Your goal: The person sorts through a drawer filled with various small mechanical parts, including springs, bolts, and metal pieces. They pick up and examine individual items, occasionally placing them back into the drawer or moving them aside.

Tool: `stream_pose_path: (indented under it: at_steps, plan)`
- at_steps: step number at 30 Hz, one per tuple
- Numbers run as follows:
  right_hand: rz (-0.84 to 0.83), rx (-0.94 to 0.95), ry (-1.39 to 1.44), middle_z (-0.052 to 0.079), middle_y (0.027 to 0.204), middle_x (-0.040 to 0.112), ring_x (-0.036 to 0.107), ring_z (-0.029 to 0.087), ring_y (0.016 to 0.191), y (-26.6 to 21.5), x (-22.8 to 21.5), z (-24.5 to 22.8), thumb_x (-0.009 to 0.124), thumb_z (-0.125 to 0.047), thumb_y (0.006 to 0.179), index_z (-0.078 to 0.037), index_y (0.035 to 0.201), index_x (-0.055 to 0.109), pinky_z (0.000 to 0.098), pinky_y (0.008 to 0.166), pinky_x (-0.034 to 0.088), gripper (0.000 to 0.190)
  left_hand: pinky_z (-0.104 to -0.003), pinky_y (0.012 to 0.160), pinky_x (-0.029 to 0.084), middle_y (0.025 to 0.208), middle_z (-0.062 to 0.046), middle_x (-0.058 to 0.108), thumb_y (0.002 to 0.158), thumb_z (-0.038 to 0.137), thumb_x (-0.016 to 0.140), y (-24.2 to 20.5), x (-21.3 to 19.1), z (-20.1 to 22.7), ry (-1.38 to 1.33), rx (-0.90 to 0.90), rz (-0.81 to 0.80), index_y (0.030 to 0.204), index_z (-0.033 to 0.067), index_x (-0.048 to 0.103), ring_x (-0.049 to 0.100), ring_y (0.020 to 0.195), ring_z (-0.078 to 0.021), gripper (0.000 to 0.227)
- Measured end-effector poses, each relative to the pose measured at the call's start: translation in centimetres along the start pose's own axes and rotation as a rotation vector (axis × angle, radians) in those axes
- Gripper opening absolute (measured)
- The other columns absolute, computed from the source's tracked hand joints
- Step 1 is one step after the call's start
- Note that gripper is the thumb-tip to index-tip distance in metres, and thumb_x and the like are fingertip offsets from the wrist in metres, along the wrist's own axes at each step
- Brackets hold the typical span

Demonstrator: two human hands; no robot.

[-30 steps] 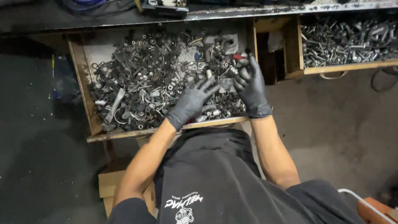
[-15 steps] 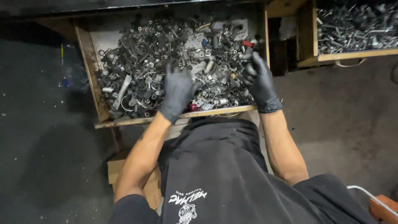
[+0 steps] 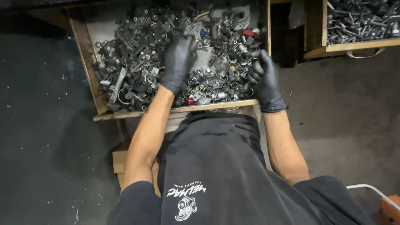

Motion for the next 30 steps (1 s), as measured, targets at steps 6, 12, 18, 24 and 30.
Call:
stream_pose_path:
  at_steps: [6,12,18,24,30]
  plan:
    - [-0.020,-0.002,0.117,-0.009,0.054,0.017,0.013,0.004,0.042,-0.3,2.6,-0.5,0.054,-0.038,0.104,-0.011,0.103,0.067,0.0230,0.038,0.009,0.030,-0.050,0.071,0.050,0.112,-0.019,0.061,0.073,0.007,0.058,3.7,-4.4,1.7,0.513,-0.055,0.074,0.111,0.0208,0.071,0.057,0.094,-0.0380,0.042]
    - [-0.060,-0.018,0.031,-0.013,0.054,0.013,0.015,-0.001,0.041,0.8,2.7,-0.6,0.049,-0.039,0.106,-0.009,0.102,0.062,0.0145,0.037,0.015,0.033,-0.070,0.110,0.034,0.163,-0.012,0.038,0.101,0.051,0.057,-3.0,1.1,8.3,0.029,0.253,-0.392,0.158,0.0240,0.040,0.049,0.135,-0.0492,0.065]
    - [-0.057,0.049,0.072,-0.012,0.053,0.010,0.012,0.002,0.040,0.2,3.0,-1.2,0.048,-0.034,0.106,-0.009,0.100,0.061,0.0167,0.036,0.016,0.029,-0.067,0.118,0.019,0.156,-0.004,0.049,0.097,0.075,0.040,-5.3,-1.2,5.6,0.177,0.094,-0.524,0.155,0.0320,0.042,0.041,0.145,-0.0406,0.072]
    - [-0.131,0.034,0.173,-0.012,0.055,0.014,0.016,-0.001,0.042,-0.3,2.0,-1.1,0.046,-0.040,0.108,-0.014,0.107,0.066,0.0130,0.036,0.019,0.033,-0.068,0.117,0.013,0.156,-0.013,0.050,0.096,0.072,0.051,-3.4,-5.9,0.6,0.402,-0.030,-0.400,0.142,0.0345,0.061,0.034,0.149,-0.0417,0.061]
    - [-0.027,0.031,0.193,-0.008,0.054,0.017,0.014,0.005,0.041,-1.4,1.2,-0.9,0.053,-0.037,0.105,-0.012,0.102,0.062,0.0233,0.037,0.010,0.026,-0.062,0.126,-0.012,0.172,-0.002,0.014,0.109,0.076,0.025,-2.1,-6.7,-6.8,1.102,-0.018,0.086,0.163,0.0523,0.027,0.003,0.157,-0.0330,0.058]
Point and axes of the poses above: each hand's wrist, its own y-axis towards the middle knuckle, its own x-axis out of the palm, z = x × y, the point moved 8 cm from there along y, towards the middle knuckle
